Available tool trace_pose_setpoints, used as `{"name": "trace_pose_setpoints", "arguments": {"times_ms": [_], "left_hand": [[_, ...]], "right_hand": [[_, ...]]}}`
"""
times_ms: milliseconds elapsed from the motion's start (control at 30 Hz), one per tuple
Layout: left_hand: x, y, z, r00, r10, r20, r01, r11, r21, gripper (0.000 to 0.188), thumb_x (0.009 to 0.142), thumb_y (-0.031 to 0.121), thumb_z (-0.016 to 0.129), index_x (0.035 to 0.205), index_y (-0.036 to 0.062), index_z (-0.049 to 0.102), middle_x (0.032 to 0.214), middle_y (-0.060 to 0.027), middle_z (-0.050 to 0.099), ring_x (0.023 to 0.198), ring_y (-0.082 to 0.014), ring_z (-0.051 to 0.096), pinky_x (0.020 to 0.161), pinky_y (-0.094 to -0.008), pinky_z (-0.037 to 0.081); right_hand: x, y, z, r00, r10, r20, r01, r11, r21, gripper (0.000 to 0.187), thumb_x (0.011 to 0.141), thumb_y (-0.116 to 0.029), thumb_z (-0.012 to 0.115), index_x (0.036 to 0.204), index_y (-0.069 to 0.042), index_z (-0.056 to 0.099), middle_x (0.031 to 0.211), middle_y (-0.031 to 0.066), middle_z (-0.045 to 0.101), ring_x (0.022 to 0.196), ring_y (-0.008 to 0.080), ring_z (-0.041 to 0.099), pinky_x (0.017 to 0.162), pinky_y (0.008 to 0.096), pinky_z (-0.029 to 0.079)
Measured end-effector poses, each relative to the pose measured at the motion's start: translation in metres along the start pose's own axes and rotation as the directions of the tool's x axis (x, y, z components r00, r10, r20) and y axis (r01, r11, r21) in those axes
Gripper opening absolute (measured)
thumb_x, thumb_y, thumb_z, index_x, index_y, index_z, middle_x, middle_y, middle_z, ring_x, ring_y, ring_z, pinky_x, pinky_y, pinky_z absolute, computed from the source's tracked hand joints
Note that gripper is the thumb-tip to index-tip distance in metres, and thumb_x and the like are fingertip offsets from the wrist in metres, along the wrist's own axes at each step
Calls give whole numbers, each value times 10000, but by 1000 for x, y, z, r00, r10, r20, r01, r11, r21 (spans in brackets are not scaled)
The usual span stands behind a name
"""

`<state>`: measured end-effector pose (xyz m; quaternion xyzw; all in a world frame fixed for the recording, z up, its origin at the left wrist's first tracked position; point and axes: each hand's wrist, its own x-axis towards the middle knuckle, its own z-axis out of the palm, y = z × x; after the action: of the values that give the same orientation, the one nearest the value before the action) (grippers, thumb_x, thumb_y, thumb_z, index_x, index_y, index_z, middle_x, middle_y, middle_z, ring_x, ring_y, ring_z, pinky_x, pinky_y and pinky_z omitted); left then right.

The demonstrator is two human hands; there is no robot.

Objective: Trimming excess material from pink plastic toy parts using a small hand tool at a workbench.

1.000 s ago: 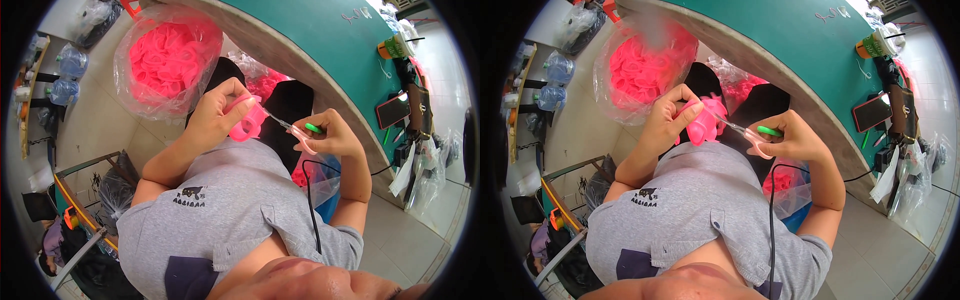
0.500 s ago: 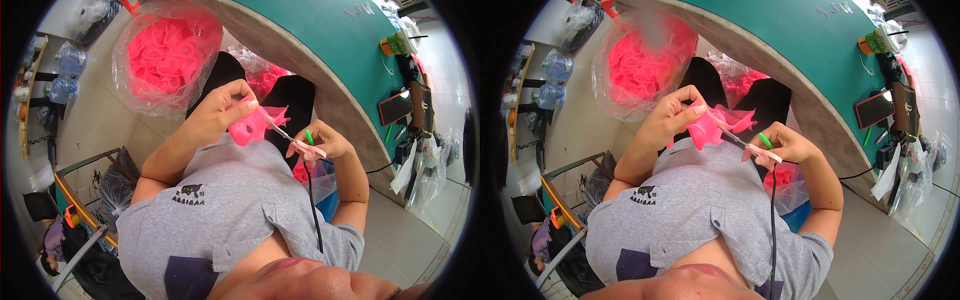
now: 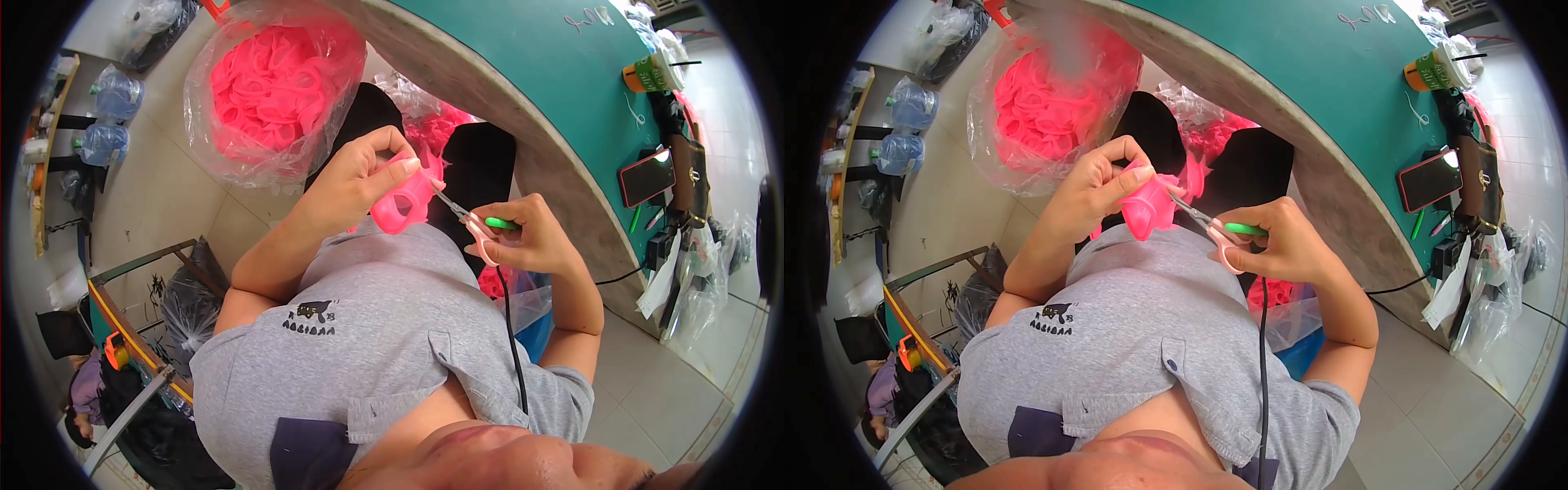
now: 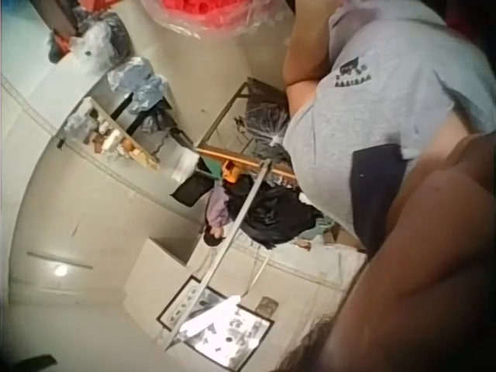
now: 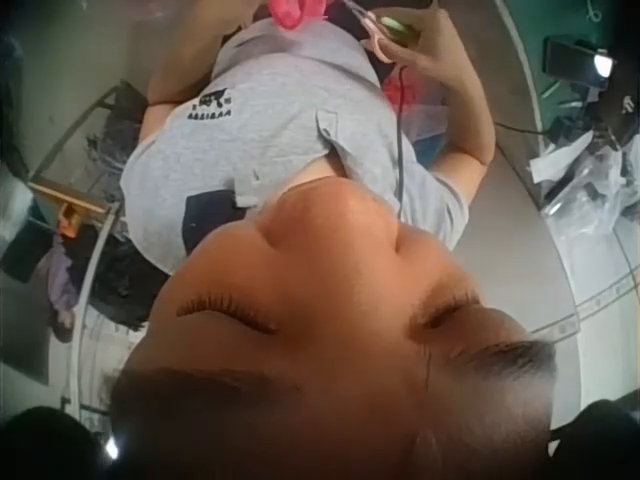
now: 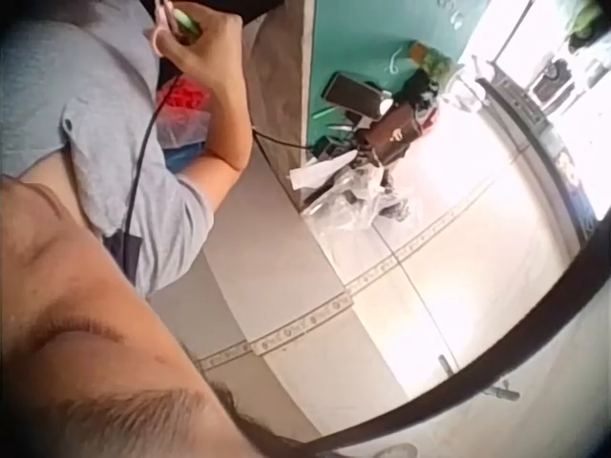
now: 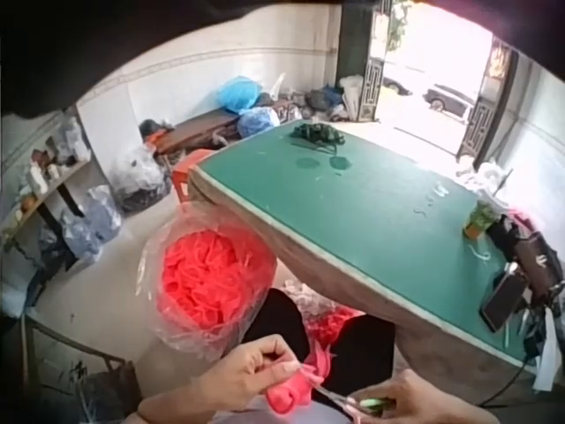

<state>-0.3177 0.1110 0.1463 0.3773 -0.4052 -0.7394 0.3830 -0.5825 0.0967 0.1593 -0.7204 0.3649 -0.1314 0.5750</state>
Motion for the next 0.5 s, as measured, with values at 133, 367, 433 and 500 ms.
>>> {"name": "trace_pose_setpoints", "arguments": {"times_ms": [133, 367, 433, 500], "left_hand": [[1, -7, 1, 999, 34, -7, -34, 999, 1, 119, 966, 151, 514, 948, 39, 475, 876, -95, 654, 726, -74, 592, 627, -217, 472], [-2, -9, 0, 996, 81, -34, -73, 978, 196, 135, 956, 152, 533, 940, 24, 493, 788, -23, 602, 725, -32, 544, 652, -211, 440], [-2, -10, 1, 996, 83, -38, -72, 970, 232, 135, 955, 151, 533, 942, 23, 493, 785, -21, 600, 720, -31, 542, 649, -211, 439], [-2, -6, 3, 996, 85, -24, -79, 982, 174, 90, 963, 117, 517, 942, 34, 489, 772, 0, 583, 698, -13, 524, 643, -184, 415]], "right_hand": [[-1, -13, -3, 1000, 2, 20, 1, 987, -163, 319, 683, -93, 689, 972, 40, 672, 652, 79, 626, 538, 78, 551, 503, 216, 412], [-1, -15, -8, 997, 67, 38, -62, 991, -121, 305, 675, -87, 691, 951, 40, 679, 648, 82, 624, 518, 96, 534, 497, 219, 407], [1, -16, -8, 995, 90, 32, -86, 989, -119, 301, 674, -85, 689, 947, 40, 681, 652, 90, 629, 519, 100, 537, 500, 219, 411], [1, -16, -8, 997, 75, 29, -69, 986, -151, 307, 675, -84, 687, 956, 39, 680, 659, 94, 636, 524, 100, 543, 502, 219, 413]]}}
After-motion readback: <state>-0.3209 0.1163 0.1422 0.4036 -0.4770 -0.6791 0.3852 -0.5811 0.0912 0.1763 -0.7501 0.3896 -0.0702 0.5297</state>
